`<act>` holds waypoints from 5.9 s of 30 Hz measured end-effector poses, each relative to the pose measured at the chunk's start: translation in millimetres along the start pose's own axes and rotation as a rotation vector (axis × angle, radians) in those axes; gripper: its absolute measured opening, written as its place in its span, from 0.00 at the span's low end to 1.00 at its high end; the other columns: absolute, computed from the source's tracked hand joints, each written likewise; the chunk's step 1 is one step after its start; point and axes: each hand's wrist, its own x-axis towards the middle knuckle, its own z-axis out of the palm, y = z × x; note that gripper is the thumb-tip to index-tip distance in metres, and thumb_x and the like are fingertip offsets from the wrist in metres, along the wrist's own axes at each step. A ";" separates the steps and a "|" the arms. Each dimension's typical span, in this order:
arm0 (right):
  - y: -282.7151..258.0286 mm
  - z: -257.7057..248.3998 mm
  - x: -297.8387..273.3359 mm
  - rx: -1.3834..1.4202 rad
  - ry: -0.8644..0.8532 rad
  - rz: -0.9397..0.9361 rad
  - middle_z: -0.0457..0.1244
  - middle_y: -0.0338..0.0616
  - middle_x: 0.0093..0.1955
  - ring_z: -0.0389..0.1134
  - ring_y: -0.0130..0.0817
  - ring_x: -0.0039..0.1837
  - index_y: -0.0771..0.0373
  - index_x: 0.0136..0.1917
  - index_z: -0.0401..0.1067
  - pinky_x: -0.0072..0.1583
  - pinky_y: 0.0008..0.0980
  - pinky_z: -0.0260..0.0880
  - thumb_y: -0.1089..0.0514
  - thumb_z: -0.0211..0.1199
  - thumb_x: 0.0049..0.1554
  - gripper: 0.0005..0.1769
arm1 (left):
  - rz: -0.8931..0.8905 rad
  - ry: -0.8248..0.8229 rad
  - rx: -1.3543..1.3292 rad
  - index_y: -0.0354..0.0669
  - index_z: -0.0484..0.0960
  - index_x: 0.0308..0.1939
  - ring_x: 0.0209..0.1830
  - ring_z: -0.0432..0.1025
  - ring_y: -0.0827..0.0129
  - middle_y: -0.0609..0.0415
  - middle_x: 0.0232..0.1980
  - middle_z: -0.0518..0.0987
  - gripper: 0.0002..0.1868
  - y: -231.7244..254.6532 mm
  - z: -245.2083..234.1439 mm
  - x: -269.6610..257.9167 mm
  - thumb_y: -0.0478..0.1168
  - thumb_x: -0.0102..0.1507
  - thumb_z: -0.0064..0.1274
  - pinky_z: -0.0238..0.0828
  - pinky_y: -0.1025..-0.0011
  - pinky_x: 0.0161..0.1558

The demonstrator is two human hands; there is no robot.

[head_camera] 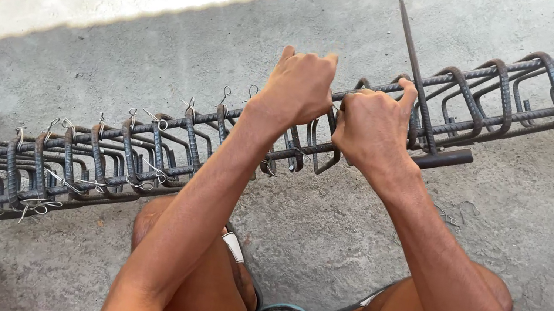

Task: Tying rebar intersections using wire and a manual twisting hook tool

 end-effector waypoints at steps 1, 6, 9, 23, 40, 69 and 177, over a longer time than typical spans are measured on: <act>1.0 3.5 -0.1 -0.003 0.002 -0.002 0.68 0.45 0.35 0.72 0.43 0.41 0.56 0.37 0.79 0.72 0.65 0.39 0.55 0.64 0.52 0.06 | 0.000 0.004 -0.001 0.37 0.77 0.46 0.41 0.80 0.36 0.39 0.37 0.84 0.19 -0.3 -1.6 -0.7 0.40 0.54 0.43 0.60 0.52 0.55; 2.8 13.1 -1.7 0.079 -0.094 0.091 0.69 0.42 0.36 0.73 0.43 0.42 0.52 0.38 0.79 0.72 0.62 0.42 0.50 0.63 0.52 0.08 | -0.050 -0.165 -0.131 0.38 0.80 0.46 0.51 0.78 0.39 0.39 0.47 0.83 0.19 -9.8 8.0 2.8 0.36 0.57 0.36 0.63 0.53 0.57; 1.2 11.8 -2.7 0.081 -0.073 0.085 0.69 0.43 0.37 0.73 0.44 0.43 0.53 0.39 0.78 0.71 0.62 0.44 0.51 0.61 0.54 0.08 | -0.121 -0.184 -0.239 0.45 0.82 0.42 0.49 0.79 0.39 0.42 0.44 0.84 0.15 -14.6 8.2 5.6 0.37 0.58 0.40 0.70 0.52 0.56; 6.9 -8.5 -5.1 0.122 -0.026 0.034 0.68 0.40 0.36 0.73 0.42 0.46 0.54 0.42 0.77 0.74 0.59 0.42 0.52 0.64 0.58 0.07 | -0.128 -0.223 -0.142 0.47 0.87 0.40 0.49 0.79 0.47 0.45 0.39 0.85 0.14 -28.7 -15.2 3.2 0.47 0.65 0.48 0.56 0.55 0.63; 18.5 21.2 3.0 -0.033 0.488 -0.319 0.61 0.37 0.36 0.65 0.35 0.42 0.54 0.40 0.71 0.69 0.60 0.53 0.47 0.62 0.65 0.14 | 0.062 0.137 -0.003 0.36 0.82 0.28 0.37 0.74 0.46 0.39 0.28 0.79 0.14 -13.9 -0.3 1.5 0.44 0.48 0.49 0.58 0.58 0.53; 51.7 -14.5 10.0 0.275 -0.011 0.261 0.68 0.28 0.37 0.73 0.32 0.49 0.42 0.47 0.78 0.71 0.48 0.50 0.37 0.56 0.65 0.15 | -0.047 -0.026 0.126 0.34 0.87 0.35 0.42 0.80 0.43 0.34 0.35 0.84 0.34 15.9 -22.2 -10.6 0.66 0.60 0.49 0.57 0.60 0.54; -37.8 -186.1 -96.9 0.116 -0.470 0.402 0.69 0.42 0.26 0.66 0.39 0.27 0.47 0.56 0.81 0.36 0.41 0.66 0.49 0.60 0.62 0.13 | -0.311 0.007 -0.304 0.50 0.69 0.22 0.22 0.64 0.75 0.62 0.24 0.67 0.18 17.3 -26.1 23.1 0.24 0.51 0.60 0.76 0.78 0.30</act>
